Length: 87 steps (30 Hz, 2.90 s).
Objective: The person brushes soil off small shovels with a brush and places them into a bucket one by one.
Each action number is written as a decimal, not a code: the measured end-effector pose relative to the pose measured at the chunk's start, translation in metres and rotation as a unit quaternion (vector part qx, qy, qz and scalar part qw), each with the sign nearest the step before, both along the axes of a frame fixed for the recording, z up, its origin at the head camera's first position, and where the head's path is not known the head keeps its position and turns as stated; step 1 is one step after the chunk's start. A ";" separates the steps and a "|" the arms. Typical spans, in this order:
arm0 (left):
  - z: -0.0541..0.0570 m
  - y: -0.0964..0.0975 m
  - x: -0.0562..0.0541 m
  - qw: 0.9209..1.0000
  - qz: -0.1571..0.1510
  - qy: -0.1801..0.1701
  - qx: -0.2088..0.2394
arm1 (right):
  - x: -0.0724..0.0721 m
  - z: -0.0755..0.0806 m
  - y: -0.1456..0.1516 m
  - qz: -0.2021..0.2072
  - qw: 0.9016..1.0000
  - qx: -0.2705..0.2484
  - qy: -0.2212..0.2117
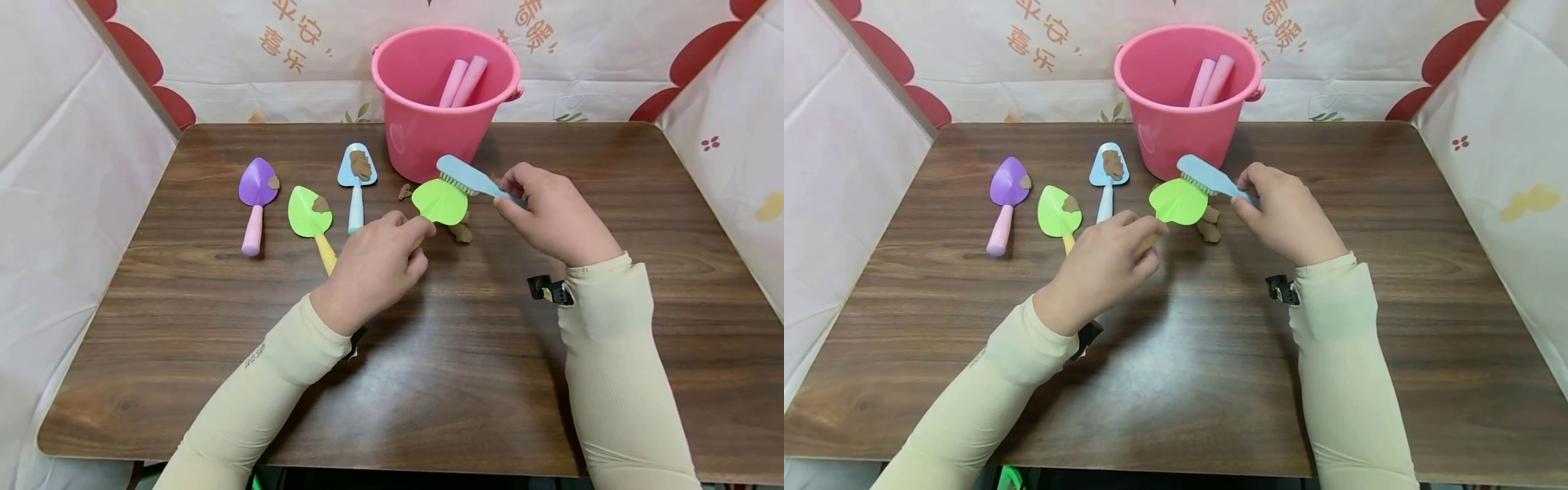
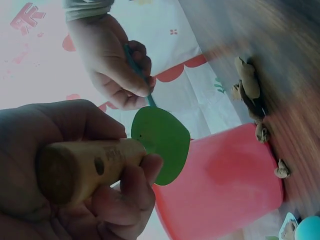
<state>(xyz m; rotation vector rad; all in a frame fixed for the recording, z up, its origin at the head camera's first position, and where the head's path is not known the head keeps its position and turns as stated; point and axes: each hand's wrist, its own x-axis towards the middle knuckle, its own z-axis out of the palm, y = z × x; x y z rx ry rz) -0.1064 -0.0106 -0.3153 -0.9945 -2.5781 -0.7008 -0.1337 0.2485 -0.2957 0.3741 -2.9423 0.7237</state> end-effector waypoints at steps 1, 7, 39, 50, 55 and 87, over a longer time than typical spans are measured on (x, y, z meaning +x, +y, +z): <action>0.000 0.001 0.001 1.000 -0.003 -0.004 0.000 | -0.001 -0.001 0.002 -0.009 1.000 0.002 0.000; -0.004 0.005 -0.002 1.000 -0.023 -0.019 -0.007 | -0.004 -0.002 0.020 -0.088 0.996 -0.016 0.017; -0.041 0.228 -0.064 0.961 -0.017 -0.120 -0.250 | 0.021 0.019 0.075 -0.245 0.965 -0.079 0.057; -0.028 0.208 -0.076 0.976 0.001 -0.147 -0.162 | 0.022 0.022 0.076 -0.257 0.961 -0.088 0.060; 0.008 0.189 -0.089 0.979 -0.003 -0.144 -0.142 | 0.023 0.023 0.081 -0.298 0.942 -0.124 0.087; 0.109 0.055 -0.199 0.958 0.148 -0.163 -0.182 | 0.019 0.024 0.083 -0.359 0.909 -0.176 0.118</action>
